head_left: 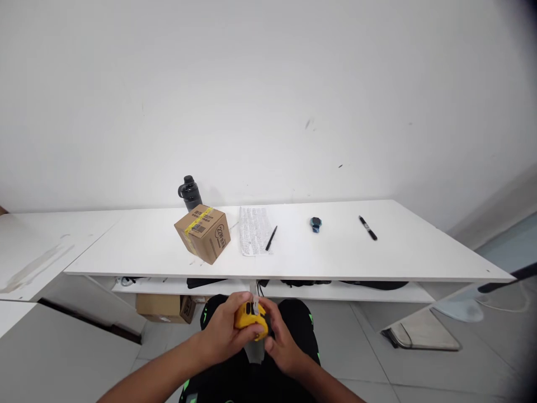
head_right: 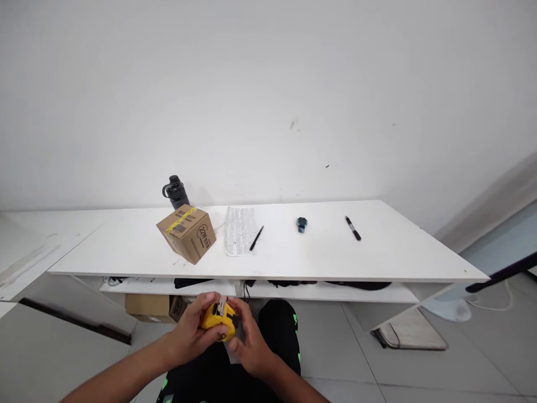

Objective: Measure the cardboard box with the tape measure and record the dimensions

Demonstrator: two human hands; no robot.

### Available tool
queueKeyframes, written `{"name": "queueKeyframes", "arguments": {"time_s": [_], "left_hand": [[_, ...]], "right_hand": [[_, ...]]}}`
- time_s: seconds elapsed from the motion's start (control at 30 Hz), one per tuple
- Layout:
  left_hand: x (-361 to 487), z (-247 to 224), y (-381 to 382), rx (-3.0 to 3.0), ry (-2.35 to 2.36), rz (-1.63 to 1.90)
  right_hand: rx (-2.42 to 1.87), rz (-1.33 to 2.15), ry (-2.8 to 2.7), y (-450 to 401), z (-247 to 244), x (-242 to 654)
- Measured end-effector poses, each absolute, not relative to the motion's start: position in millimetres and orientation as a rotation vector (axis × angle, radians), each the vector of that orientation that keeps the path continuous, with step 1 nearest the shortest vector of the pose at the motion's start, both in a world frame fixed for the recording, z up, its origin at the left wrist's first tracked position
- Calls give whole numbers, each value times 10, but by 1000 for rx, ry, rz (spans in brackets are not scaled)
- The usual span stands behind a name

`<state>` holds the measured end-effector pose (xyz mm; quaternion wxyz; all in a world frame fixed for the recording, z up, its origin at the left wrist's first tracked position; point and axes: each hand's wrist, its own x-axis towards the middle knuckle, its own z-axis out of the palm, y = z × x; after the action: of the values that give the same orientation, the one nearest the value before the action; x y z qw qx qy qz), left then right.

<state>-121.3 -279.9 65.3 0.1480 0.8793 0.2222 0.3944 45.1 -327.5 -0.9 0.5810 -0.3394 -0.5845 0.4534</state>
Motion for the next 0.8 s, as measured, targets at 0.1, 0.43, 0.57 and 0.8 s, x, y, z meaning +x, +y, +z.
{"name": "queueKeyframes", "arguments": {"time_s": [0.1, 0.43, 0.57, 0.8], "left_hand": [[-1079, 902, -2825, 2500, 500, 1255], [-1235, 1407, -2188, 2900, 1216, 1032], [-1426, 1401, -1450, 2470, 1976, 949], [-1974, 1343, -912, 2416, 1679, 582]], "right_hand": [[-738, 1068, -1497, -3290, 149, 341], [-1059, 977, -750, -3190, 71, 360], [-1221, 917, -583, -3305, -192, 562], [-987, 1262, -690, -3394, -73, 704]]}}
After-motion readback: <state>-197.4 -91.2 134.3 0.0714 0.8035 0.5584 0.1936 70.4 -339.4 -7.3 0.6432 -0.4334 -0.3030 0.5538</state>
